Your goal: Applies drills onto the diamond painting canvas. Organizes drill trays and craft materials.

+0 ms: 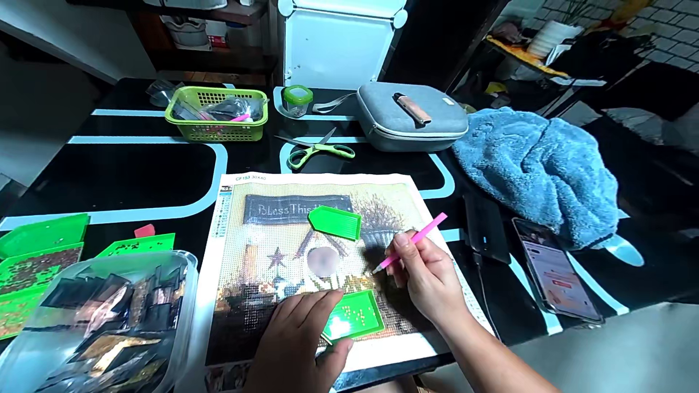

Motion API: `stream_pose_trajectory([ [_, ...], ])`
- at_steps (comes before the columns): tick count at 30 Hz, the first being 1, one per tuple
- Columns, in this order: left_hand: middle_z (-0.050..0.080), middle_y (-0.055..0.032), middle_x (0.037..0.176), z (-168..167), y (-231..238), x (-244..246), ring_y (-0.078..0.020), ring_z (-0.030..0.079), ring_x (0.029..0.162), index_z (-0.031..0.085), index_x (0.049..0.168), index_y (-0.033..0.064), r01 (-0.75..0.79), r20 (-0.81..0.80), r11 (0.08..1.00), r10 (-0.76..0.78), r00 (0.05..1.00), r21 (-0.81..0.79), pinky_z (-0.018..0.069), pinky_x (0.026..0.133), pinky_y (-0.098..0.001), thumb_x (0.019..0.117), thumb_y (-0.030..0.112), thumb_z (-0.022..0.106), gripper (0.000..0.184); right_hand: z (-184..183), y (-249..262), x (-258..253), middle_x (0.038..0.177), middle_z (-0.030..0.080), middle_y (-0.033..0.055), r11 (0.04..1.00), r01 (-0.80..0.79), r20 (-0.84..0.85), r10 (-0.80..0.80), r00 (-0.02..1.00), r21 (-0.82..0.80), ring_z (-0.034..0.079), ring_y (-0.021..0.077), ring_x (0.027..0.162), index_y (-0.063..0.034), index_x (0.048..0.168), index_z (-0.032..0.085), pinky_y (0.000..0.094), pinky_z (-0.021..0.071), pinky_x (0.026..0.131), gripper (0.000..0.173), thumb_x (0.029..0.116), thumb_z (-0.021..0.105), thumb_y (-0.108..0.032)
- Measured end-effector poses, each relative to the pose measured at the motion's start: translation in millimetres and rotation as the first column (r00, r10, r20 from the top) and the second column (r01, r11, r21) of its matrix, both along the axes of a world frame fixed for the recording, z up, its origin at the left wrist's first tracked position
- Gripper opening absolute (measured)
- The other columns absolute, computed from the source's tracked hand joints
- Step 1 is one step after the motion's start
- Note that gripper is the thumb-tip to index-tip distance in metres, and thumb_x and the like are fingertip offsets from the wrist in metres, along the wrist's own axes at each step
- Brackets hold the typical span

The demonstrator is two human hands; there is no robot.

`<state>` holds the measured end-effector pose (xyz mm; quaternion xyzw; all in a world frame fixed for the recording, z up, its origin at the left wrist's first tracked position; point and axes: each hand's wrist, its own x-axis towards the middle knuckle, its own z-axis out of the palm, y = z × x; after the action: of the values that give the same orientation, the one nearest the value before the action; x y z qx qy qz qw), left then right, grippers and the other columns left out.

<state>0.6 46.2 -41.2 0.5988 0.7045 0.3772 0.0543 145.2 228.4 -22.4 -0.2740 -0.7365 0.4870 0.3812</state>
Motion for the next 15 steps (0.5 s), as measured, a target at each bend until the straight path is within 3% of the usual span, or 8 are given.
stream_pose_trajectory([
  [7,0.074,-0.0039,0.117,-2.2,-0.4,-0.8,-0.0199,0.068,0.109,0.070,0.127,0.0119,0.013,0.007,0.999,-0.013,1.000,0.033,0.0524,0.096,-0.0356,0.0890,0.035,0.072,0.045,-10.7,3.0,-2.8,0.065,0.058,-0.0075,0.985,0.008,0.071,-0.021,0.997,0.174,0.054,0.0000,0.051,-0.0153,0.088,0.061,0.0142,0.0462,0.047,0.030,0.1096,0.047,-0.031],
  [15,0.073,-0.0054,0.119,-2.6,-1.4,-1.7,-0.0201,0.067,0.110,0.069,0.128,0.0106,0.033,0.029,0.998,-0.035,0.999,0.046,0.0515,0.098,-0.0357,0.0906,0.035,0.072,0.045,-14.2,2.7,-2.9,0.066,0.059,-0.0078,0.975,-0.023,0.085,0.004,0.996,0.220,0.055,-0.0010,0.053,-0.0145,0.086,0.061,0.0134,0.0463,0.049,0.031,0.1094,0.047,-0.030],
])
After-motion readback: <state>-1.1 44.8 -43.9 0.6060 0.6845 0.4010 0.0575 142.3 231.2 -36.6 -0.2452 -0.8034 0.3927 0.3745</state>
